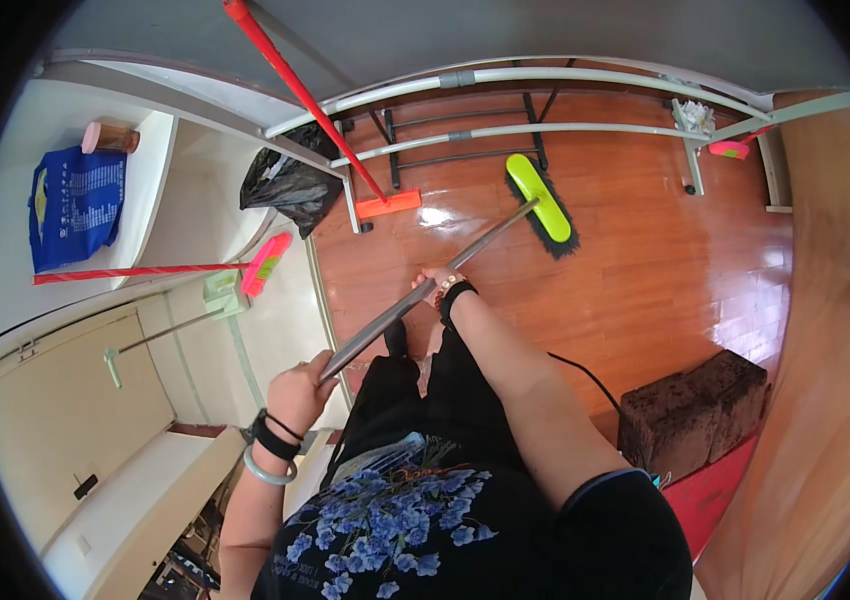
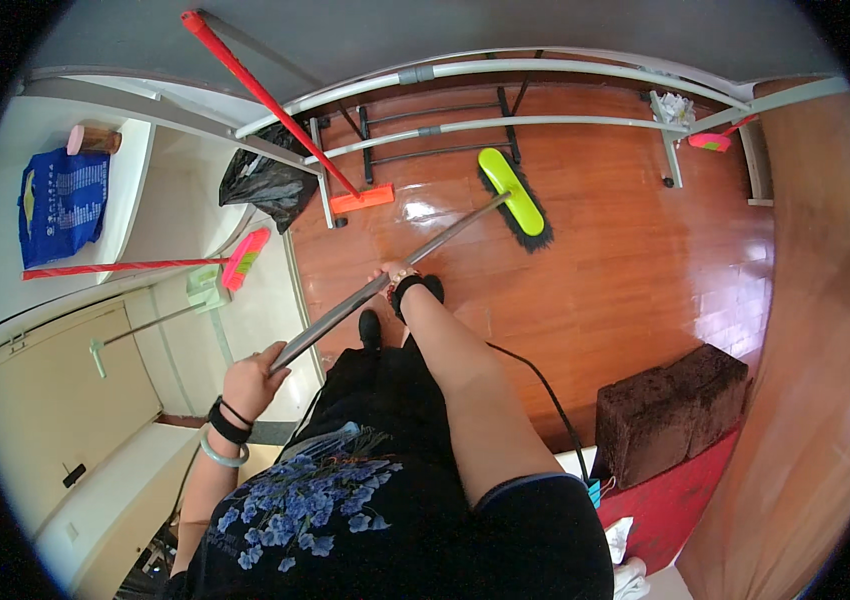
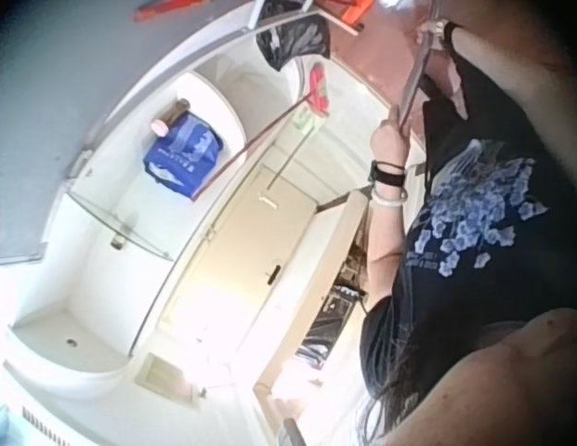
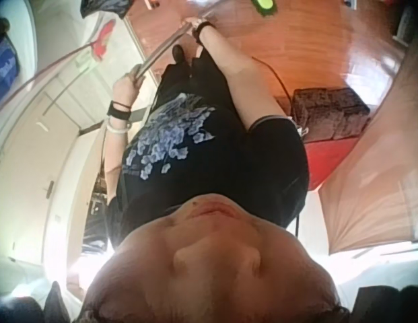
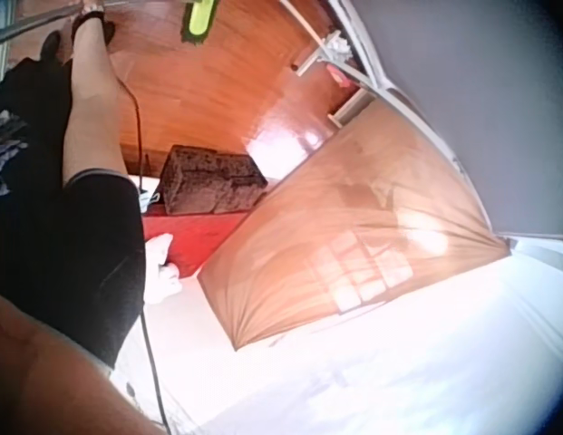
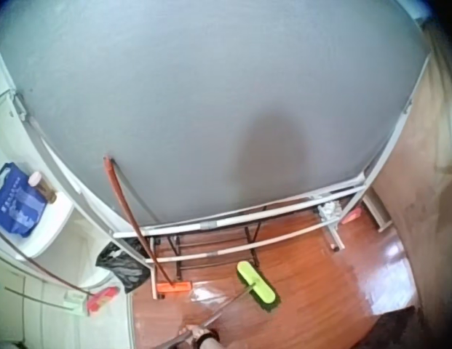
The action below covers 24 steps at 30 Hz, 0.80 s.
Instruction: Sweeping the floor in a bedroom using a broom.
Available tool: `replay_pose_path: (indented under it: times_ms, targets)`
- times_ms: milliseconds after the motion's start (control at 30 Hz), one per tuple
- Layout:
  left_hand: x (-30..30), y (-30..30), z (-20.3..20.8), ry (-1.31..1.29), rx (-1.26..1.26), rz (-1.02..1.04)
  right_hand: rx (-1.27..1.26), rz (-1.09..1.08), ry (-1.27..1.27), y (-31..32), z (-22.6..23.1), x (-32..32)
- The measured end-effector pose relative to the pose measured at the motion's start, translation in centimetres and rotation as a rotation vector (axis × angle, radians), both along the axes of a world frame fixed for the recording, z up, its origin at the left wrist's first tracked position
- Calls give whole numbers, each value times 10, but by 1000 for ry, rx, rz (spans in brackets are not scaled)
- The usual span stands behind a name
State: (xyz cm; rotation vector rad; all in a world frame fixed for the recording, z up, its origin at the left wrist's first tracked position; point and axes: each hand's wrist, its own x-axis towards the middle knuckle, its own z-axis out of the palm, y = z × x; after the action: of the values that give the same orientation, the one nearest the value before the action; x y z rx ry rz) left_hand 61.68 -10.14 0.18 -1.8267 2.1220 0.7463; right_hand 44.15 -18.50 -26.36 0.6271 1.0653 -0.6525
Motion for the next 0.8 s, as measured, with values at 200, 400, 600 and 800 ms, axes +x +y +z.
replay_pose_path:
  times_ms: [200, 400, 600, 800]
  targets:
    - [-5, 42, -7, 8, 48, 105, -59, 125, -4, 19, -6, 3]
    - [8, 73, 8, 32, 109, 135, -124, 252, 9, 53, -16, 29]
    - [59, 104, 39, 19, 167, 203, -211, 348, -41, 95, -2, 89]
    - [103, 114, 90, -2, 217, 210, -39, 254, -190, 127, 39, 145]
